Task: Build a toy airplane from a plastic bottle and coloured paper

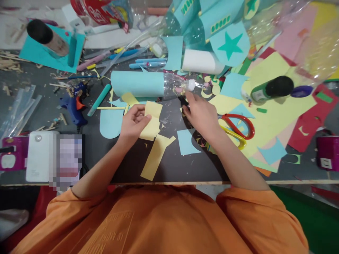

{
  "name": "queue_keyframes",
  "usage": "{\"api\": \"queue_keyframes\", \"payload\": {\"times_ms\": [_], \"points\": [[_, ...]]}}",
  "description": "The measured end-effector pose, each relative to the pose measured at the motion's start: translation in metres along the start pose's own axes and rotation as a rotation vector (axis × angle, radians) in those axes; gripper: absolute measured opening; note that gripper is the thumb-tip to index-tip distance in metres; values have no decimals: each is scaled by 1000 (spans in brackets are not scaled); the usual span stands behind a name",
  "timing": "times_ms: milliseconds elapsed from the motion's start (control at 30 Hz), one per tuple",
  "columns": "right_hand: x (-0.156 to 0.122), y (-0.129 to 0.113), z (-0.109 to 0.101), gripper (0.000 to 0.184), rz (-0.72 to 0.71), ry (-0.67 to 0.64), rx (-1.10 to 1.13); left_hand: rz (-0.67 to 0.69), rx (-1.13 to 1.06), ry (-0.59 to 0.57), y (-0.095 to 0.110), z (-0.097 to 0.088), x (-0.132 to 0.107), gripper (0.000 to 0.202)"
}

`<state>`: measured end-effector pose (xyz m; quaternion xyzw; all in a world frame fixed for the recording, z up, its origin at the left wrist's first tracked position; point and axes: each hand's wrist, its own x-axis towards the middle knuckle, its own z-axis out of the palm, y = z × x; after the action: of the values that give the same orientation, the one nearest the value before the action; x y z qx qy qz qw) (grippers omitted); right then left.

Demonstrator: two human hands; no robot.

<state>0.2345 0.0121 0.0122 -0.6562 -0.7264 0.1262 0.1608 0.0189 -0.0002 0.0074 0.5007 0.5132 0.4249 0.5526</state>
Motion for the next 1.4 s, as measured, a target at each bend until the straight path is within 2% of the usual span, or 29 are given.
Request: {"api": "queue_keyframes", "payload": {"times_ms": [67, 167, 233, 333, 400, 433, 500, 567, 667, 733, 800, 867, 1033, 1133, 1233, 1400], "points": [[-1, 0, -1, 46, -50, 12, 22, -7, 112, -35, -7, 2, 0, 26], [-4, -5, -9, 35, -59, -32, 161, -8, 207, -75, -13, 1, 1, 40], [-5, -7, -17, 29, -8, -119, 380, -11, 255, -105, -11, 0, 0, 45], [1, -3, -26, 23, 105, -248, 857, 13, 415, -141, 1, -4, -6, 44], [7, 1, -28, 20, 145, -225, 1153, 92, 573, -170, 11, -7, -14, 36], [8, 1, -28, 20, 136, -158, 1225, 141, 654, -198, 15, -9, -17, 33], [7, -2, -23, 22, 90, -6, 1208, 236, 808, -245, 20, -11, -24, 29], [2, -8, -16, 19, 21, 54, 1090, 348, 941, -279, 19, -12, -27, 27], [-4, -19, -5, 14, -120, -19, 910, 525, 1067, -347, 11, -12, -27, 24], [-1, -24, 1, 26, -205, -120, 863, 585, 1110, -385, 3, -11, -27, 27], [8, -27, 6, 39, -277, -208, 931, 603, 1136, -393, -3, -9, -27, 30], [20, -28, 10, 51, -316, -199, 970, 600, 1149, -382, -7, -8, -27, 32], [30, -29, 18, 53, -246, -104, 1077, 561, 1114, -365, -8, -9, -27, 34], [18, -28, 20, 46, -95, -33, 1085, 514, 1087, -395, -7, -10, -26, 37], [2, -24, 22, 43, 65, -16, 1134, 475, 1066, -436, -6, -10, -25, 44], [-14, -17, 27, 33, 156, -1, 1196, 458, 1076, -456, -5, -11, -24, 45]]}}
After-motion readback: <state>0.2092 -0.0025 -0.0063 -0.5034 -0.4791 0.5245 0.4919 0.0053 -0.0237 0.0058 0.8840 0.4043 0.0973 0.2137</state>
